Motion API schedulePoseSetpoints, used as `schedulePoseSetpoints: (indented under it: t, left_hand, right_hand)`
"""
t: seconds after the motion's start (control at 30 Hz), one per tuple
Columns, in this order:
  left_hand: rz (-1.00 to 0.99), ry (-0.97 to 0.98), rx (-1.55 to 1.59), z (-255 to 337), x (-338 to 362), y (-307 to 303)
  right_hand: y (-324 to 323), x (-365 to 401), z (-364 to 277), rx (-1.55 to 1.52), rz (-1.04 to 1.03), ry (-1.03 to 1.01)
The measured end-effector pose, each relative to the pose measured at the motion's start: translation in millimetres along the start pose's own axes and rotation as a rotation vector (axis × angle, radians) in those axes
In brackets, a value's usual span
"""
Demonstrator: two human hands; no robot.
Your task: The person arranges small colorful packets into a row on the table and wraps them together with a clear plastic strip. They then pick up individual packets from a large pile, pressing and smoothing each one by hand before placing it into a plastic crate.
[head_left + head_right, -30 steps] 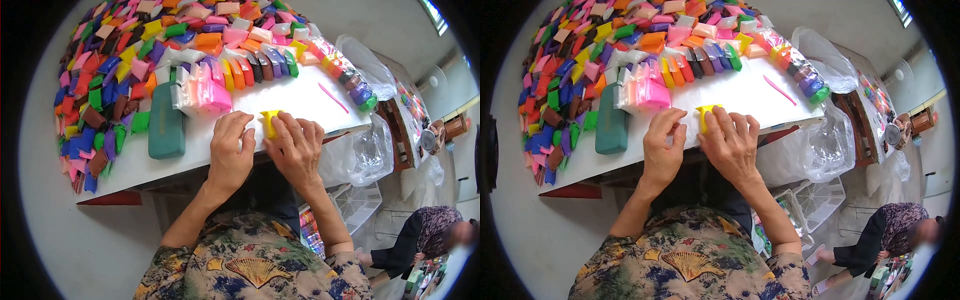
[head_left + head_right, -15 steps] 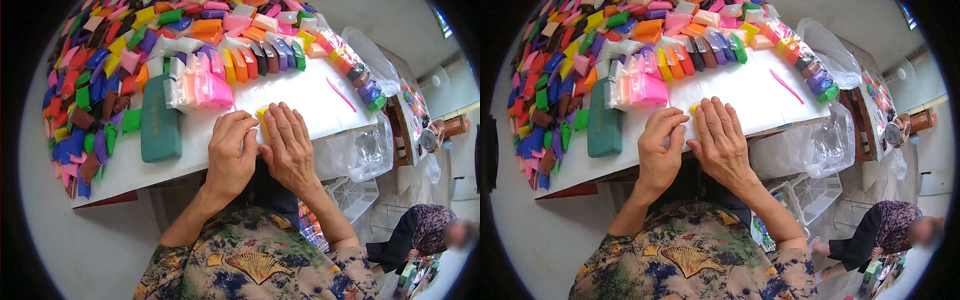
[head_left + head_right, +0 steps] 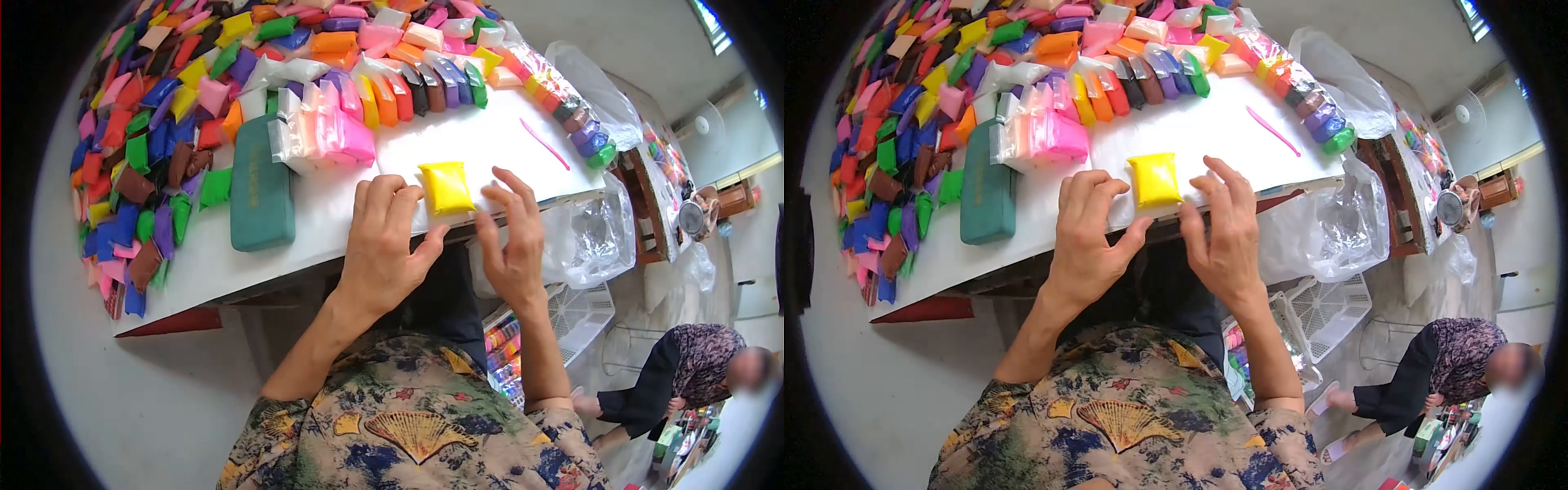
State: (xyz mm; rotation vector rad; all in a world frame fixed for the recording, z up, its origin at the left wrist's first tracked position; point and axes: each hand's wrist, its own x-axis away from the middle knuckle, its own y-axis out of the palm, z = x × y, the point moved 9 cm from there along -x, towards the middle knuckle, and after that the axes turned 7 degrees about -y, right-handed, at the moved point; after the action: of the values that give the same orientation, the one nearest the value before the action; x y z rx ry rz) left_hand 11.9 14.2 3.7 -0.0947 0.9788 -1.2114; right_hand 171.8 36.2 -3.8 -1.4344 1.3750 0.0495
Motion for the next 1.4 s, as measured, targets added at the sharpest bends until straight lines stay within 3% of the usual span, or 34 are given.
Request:
schedulePoseSetpoints:
  t: [0.07, 0.3, 0.93, 1.2, 1.3, 1.4]
  left_hand:
    - [-0.013, 0.02, -0.024, 0, -1, 6]
    - [-0.034, 0.064, -0.085, 2, 1, 15]
    - [0.085, 0.171, -0.156, 6, 5, 19]
    - [0.135, 0.32, -0.212, 23, 17, 12]
    - [0.175, 0.388, -0.249, 31, 19, 7]
    - [0.197, 0.423, -0.277, 32, 18, 0]
  right_hand:
    - [7, 1, -6, 0.144, -0.021, -0.079]
    - [13, 0, -13, 0.224, 0.043, -0.182]
    - [13, -5, -19, 0.246, 0.11, -0.256]
    - [-3, -9, -22, 0.131, 0.039, 0.085]
    - [11, -9, -5, -0.187, -0.08, 0.393]
    - [23, -9, 9, -0.499, -0.038, 0.476]
